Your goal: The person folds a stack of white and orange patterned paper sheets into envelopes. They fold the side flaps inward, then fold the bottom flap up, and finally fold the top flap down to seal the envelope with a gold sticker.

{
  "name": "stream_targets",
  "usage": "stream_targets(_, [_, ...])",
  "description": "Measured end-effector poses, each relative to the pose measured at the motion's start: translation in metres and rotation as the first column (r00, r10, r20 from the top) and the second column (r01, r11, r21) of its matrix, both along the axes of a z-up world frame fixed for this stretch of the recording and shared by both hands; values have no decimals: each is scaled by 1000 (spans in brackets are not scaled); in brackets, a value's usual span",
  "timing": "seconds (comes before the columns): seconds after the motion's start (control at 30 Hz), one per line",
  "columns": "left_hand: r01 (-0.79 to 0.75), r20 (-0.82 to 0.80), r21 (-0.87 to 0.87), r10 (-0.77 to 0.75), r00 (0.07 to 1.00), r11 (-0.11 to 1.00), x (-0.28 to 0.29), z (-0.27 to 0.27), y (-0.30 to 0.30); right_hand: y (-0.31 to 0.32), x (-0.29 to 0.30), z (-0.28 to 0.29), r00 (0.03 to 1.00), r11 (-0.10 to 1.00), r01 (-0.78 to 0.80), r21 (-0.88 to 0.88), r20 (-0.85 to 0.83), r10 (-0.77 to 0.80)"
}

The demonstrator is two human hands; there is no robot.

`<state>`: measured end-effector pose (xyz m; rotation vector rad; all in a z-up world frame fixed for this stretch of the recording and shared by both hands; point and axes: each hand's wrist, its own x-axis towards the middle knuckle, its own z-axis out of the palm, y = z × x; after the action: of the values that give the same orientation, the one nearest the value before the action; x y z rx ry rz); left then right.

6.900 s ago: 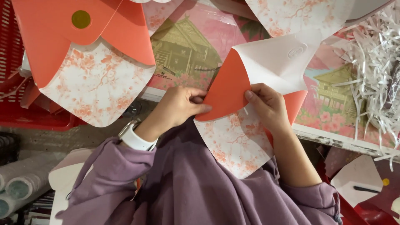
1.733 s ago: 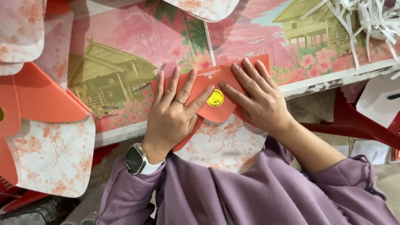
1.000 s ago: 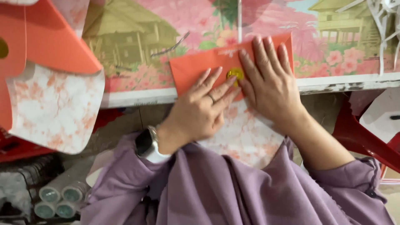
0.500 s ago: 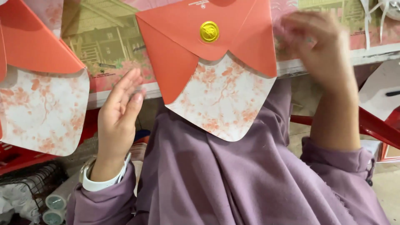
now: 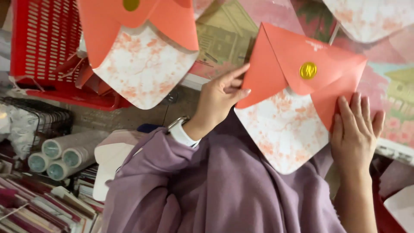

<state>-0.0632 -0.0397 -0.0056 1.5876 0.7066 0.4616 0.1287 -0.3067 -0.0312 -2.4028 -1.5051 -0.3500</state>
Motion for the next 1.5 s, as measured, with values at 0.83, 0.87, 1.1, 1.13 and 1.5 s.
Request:
stream_targets(0.83, [-99, -144, 750, 308, 940, 654, -111, 100, 158, 88, 127, 75, 882, 922, -367, 119, 360, 304])
stream_targets(0.87, [-19, -142, 760, 195, 970, 650, -95, 121, 134, 86, 121, 86, 890, 933, -361, 1, 300, 344])
stream_targets(1.1, [464, -84, 610, -530, 844, 642, -20, 185, 22, 30, 46, 156, 767, 857, -470, 211, -383, 514])
stream_targets(1.13, [477, -84, 598, -542, 837, 644, -7, 169, 16, 34, 31, 163, 771, 866, -458, 203, -395, 500])
stream_targets(1.5, [184, -137, 858, -131, 982, 480, 60, -16, 2, 6, 9, 71, 823, 991, 91, 97, -568, -20])
